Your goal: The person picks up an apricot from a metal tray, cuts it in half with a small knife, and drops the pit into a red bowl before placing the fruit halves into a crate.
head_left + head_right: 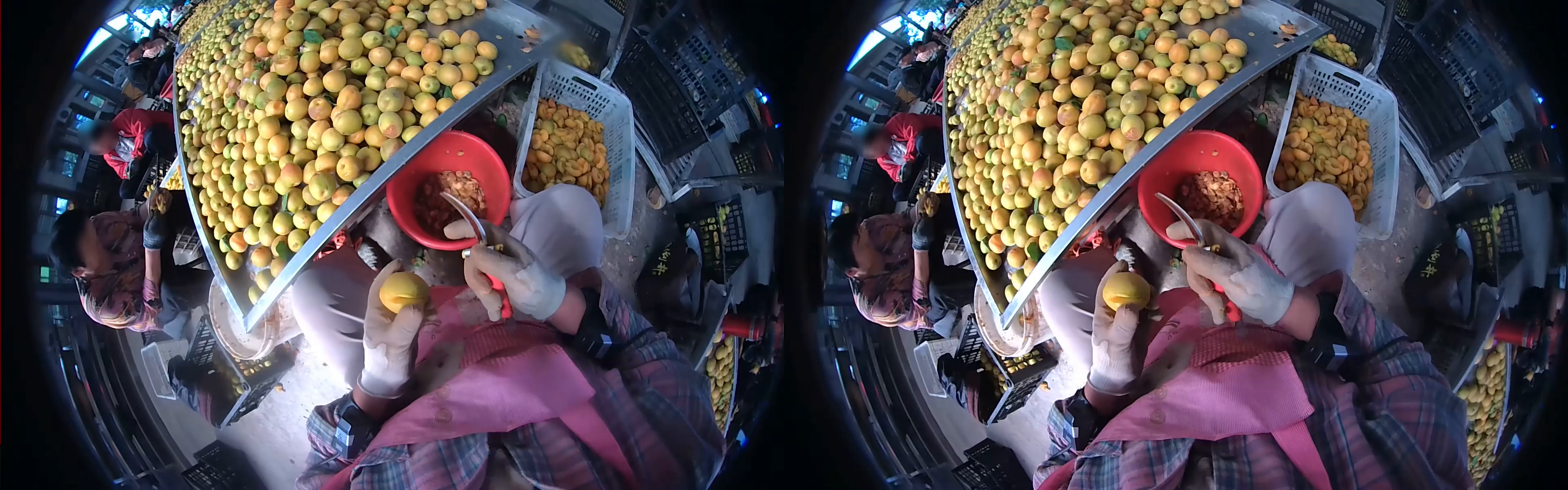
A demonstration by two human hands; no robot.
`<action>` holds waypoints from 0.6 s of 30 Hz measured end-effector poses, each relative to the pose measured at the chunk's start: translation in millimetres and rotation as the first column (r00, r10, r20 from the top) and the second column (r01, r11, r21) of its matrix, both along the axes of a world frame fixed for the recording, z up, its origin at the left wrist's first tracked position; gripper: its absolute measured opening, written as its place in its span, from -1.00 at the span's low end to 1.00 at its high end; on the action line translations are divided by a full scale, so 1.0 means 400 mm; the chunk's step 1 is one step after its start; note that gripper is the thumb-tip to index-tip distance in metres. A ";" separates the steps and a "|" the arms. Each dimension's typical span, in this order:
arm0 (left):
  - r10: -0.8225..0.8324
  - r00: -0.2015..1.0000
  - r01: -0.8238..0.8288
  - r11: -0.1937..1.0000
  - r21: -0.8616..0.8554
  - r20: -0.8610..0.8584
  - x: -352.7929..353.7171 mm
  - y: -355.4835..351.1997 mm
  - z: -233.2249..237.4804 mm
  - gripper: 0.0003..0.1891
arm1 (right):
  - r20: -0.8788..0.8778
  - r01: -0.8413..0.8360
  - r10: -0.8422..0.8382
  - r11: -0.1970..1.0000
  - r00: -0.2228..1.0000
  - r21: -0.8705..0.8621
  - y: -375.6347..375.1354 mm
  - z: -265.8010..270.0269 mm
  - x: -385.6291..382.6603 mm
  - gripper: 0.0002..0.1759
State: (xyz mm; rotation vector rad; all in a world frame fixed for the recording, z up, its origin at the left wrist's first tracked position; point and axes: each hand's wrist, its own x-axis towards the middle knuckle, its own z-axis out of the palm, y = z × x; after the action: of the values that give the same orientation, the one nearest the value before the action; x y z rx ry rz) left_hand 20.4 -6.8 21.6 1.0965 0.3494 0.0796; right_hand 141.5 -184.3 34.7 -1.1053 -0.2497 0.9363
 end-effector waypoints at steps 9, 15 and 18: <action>-0.037 0.997 -0.005 0.863 -0.505 -0.072 0.006 0.025 -0.018 -0.47 | 0.029 -0.143 0.146 0.986 0.989 -0.085 0.005 -0.010 -0.007 -0.61; -0.106 0.993 0.117 0.790 -0.602 0.053 0.012 0.024 -0.010 -0.50 | 0.077 0.429 -0.453 0.878 0.888 0.211 0.035 0.117 0.016 -0.70; -0.176 0.978 0.208 0.738 -0.641 0.113 0.009 0.019 -0.010 -0.47 | 0.075 0.455 -0.485 0.855 0.871 0.249 0.060 0.151 0.013 -0.73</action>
State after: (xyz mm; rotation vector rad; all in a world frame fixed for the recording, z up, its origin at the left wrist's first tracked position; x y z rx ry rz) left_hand 24.1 0.6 17.4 0.4220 0.1915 -0.1958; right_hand 146.8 -160.3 95.2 -0.9583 -0.1765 0.3814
